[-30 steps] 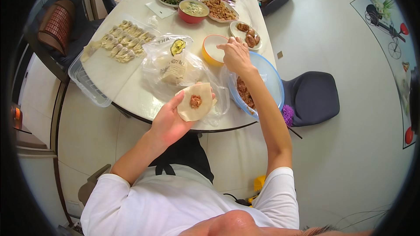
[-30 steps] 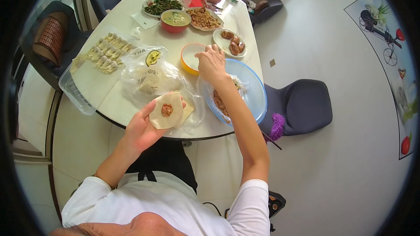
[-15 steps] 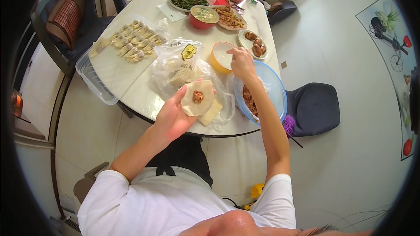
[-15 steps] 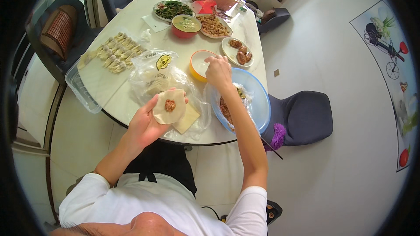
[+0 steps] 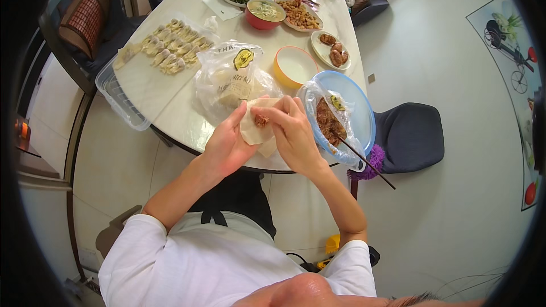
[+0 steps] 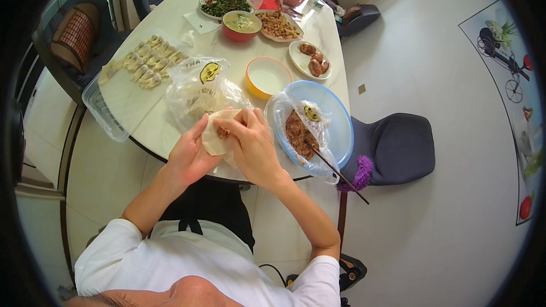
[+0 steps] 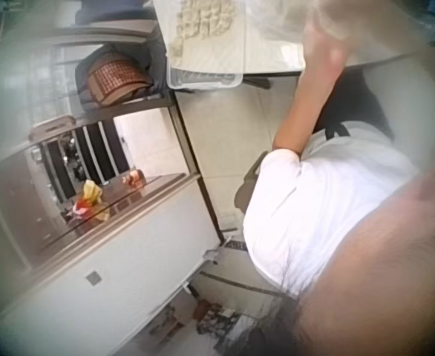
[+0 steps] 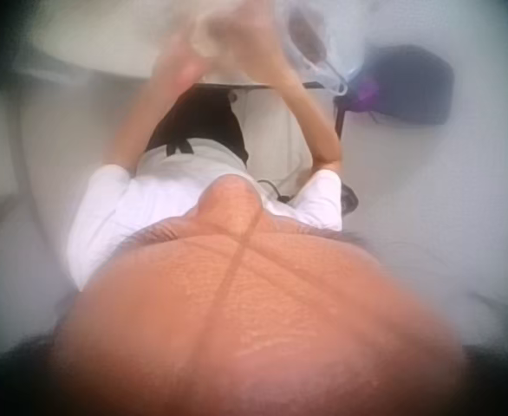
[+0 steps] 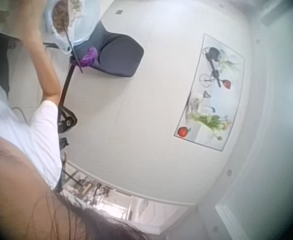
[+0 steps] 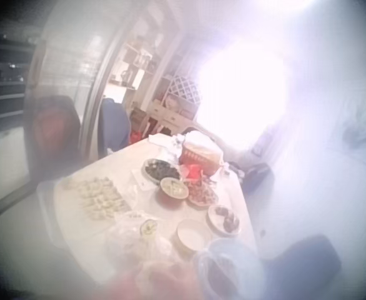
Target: The person prepares dumplings by placing meat filling onto dough skins with chopsticks, folding the dough closed, and placing the finished dumplings onto a plastic tray. They repeat the process for several dumplings.
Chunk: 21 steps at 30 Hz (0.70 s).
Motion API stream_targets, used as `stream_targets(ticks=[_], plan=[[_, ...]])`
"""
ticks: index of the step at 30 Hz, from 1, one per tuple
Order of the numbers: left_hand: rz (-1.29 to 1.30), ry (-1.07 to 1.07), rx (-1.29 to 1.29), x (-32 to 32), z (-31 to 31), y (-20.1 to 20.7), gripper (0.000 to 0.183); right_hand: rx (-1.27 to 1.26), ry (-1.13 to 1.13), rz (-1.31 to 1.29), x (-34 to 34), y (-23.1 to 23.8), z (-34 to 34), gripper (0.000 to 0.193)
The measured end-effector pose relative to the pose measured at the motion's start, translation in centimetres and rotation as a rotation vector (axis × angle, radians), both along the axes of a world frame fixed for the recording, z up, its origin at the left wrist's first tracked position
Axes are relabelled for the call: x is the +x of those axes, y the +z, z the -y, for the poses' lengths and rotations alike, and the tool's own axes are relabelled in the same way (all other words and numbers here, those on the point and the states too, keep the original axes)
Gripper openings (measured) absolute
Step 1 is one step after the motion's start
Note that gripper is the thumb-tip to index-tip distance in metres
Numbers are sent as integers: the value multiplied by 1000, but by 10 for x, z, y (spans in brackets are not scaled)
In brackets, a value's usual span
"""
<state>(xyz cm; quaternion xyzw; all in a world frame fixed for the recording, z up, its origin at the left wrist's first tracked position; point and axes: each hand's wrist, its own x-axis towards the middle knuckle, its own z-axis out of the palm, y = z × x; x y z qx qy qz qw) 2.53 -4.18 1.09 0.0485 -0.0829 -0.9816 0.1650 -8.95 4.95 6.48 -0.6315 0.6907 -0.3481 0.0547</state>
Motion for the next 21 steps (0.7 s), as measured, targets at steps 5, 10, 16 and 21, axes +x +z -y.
stream_targets(ticks=[5,10,16,21], plan=[[34,6,-36,6,3,8,50,57,14,-166,12,1,-17,30],[-24,-36,-49,6,6,7,49,40,-34,-279,5,6,-27,35],[-11,-37,9,4,0,6,48,-70,-61,-404,0,7,-10,42],[-16,-32,30,5,0,8,48,-42,-125,-504,0,4,-16,42]])
